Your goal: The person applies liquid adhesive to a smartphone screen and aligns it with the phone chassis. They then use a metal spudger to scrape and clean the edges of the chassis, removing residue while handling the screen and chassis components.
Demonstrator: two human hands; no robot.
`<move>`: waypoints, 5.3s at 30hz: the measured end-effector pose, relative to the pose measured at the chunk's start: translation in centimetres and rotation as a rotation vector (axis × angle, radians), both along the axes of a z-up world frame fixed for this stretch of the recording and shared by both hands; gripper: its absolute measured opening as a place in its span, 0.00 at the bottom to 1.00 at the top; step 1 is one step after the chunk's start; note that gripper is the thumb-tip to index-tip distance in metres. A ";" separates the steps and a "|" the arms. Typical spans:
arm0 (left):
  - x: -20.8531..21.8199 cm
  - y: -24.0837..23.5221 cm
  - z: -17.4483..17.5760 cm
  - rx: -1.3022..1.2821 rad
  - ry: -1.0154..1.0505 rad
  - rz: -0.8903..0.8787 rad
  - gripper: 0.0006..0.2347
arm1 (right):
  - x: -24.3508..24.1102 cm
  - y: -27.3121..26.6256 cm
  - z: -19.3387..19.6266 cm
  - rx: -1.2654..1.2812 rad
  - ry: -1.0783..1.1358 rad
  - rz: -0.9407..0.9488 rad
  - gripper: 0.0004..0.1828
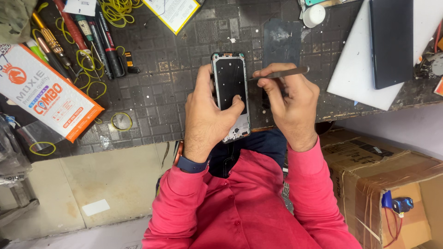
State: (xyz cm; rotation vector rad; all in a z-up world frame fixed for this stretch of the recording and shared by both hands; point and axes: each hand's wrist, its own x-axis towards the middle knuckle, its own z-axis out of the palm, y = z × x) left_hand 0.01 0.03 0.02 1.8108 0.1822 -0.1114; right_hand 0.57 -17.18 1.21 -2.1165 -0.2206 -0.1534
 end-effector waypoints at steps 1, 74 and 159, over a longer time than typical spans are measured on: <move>0.0 0.0 0.0 -0.001 -0.002 0.000 0.22 | 0.0 0.1 0.0 0.050 0.023 0.004 0.04; 0.3 -0.1 0.7 0.007 0.022 0.037 0.24 | 2.8 1.2 -0.4 -0.038 -0.095 -0.026 0.03; -0.3 -0.2 0.4 0.087 0.025 0.062 0.25 | -5.0 0.0 -1.7 -0.641 -0.037 -0.340 0.28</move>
